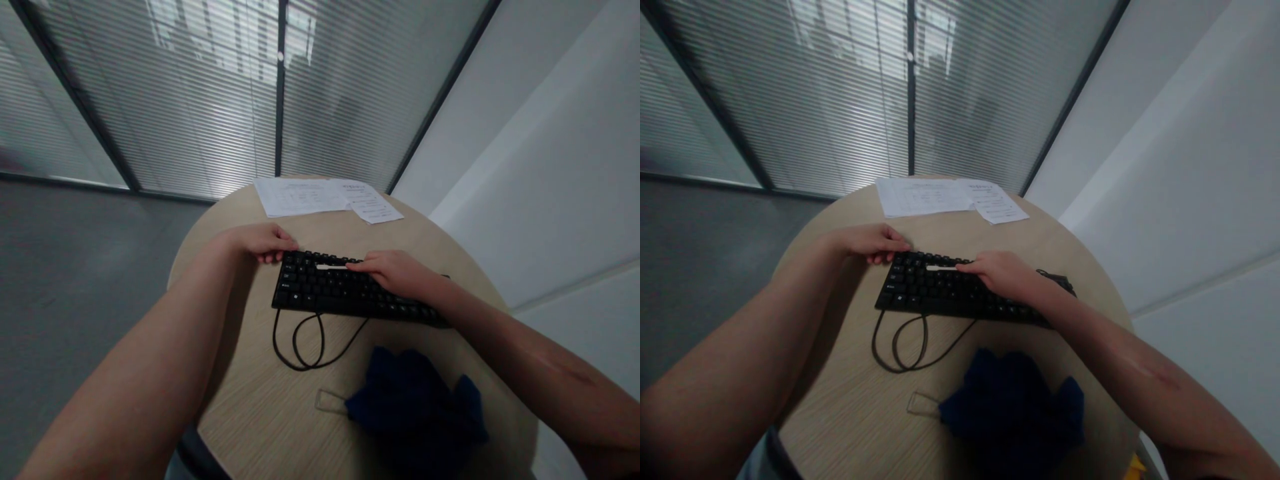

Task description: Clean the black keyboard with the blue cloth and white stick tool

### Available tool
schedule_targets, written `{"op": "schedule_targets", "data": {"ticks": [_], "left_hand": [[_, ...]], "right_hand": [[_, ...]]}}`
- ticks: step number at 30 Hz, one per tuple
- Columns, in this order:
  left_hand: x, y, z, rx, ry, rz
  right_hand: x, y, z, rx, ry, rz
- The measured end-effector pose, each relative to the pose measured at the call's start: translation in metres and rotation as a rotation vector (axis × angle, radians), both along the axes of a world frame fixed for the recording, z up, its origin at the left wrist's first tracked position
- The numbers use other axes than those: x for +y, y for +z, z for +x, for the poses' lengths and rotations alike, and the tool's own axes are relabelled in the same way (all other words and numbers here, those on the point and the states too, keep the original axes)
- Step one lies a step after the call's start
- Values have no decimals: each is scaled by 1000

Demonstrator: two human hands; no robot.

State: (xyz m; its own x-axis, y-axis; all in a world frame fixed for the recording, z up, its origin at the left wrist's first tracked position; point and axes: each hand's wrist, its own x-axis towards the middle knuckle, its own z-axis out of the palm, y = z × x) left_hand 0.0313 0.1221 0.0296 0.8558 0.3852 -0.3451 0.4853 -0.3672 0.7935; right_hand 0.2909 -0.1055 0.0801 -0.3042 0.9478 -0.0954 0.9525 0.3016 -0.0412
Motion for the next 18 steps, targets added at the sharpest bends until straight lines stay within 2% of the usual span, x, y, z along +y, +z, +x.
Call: {"op": "schedule_targets", "data": {"ticks": [9, 18], "left_hand": [[1, 1, 0, 0, -9, 32], [-3, 4, 0, -8, 40, 61]], "right_hand": [[-33, 3, 41, -8, -68, -22], [-58, 7, 79, -133, -133, -85]]}}
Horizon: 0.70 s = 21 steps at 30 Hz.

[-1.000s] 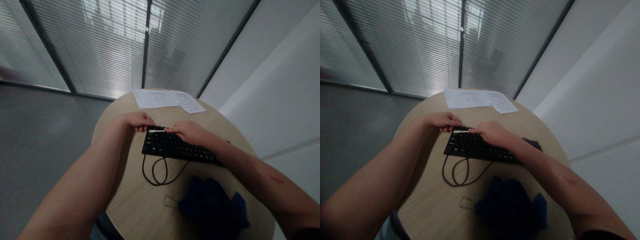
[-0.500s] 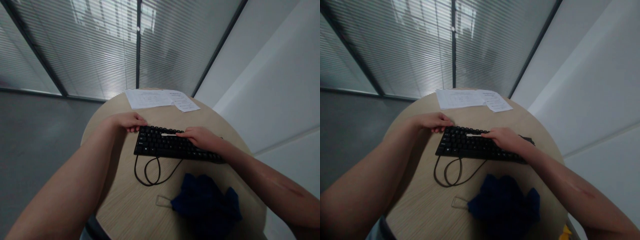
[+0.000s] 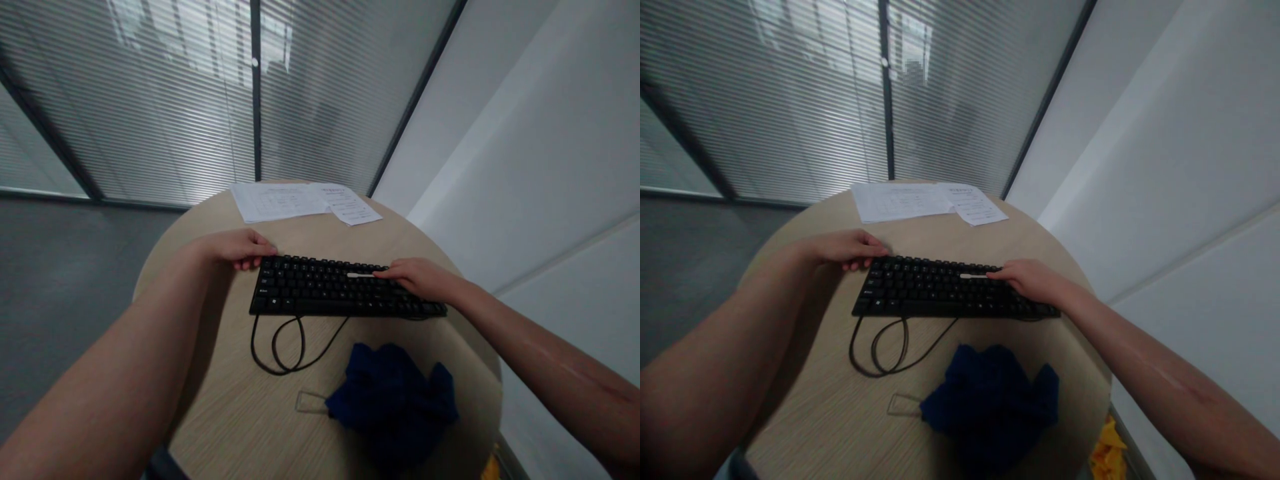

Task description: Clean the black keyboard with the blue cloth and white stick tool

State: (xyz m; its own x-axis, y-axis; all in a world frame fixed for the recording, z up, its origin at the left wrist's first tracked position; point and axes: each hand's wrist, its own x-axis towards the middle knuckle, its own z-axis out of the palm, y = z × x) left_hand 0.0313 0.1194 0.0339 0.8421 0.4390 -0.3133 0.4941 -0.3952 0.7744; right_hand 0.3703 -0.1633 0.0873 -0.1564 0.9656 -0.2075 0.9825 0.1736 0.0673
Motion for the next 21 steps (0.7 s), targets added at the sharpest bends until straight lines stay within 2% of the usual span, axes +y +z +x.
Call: {"op": "schedule_targets", "data": {"ticks": [10, 15, 21], "left_hand": [[-9, 9, 1, -9, 102, -32], [-15, 13, 2, 10, 141, -53], [-18, 16, 2, 50, 208, -5]], "right_hand": [[-25, -8, 40, 61, -47, 47], [-34, -7, 50, 77, -61, 69], [-42, -1, 55, 12, -94, 35]]}}
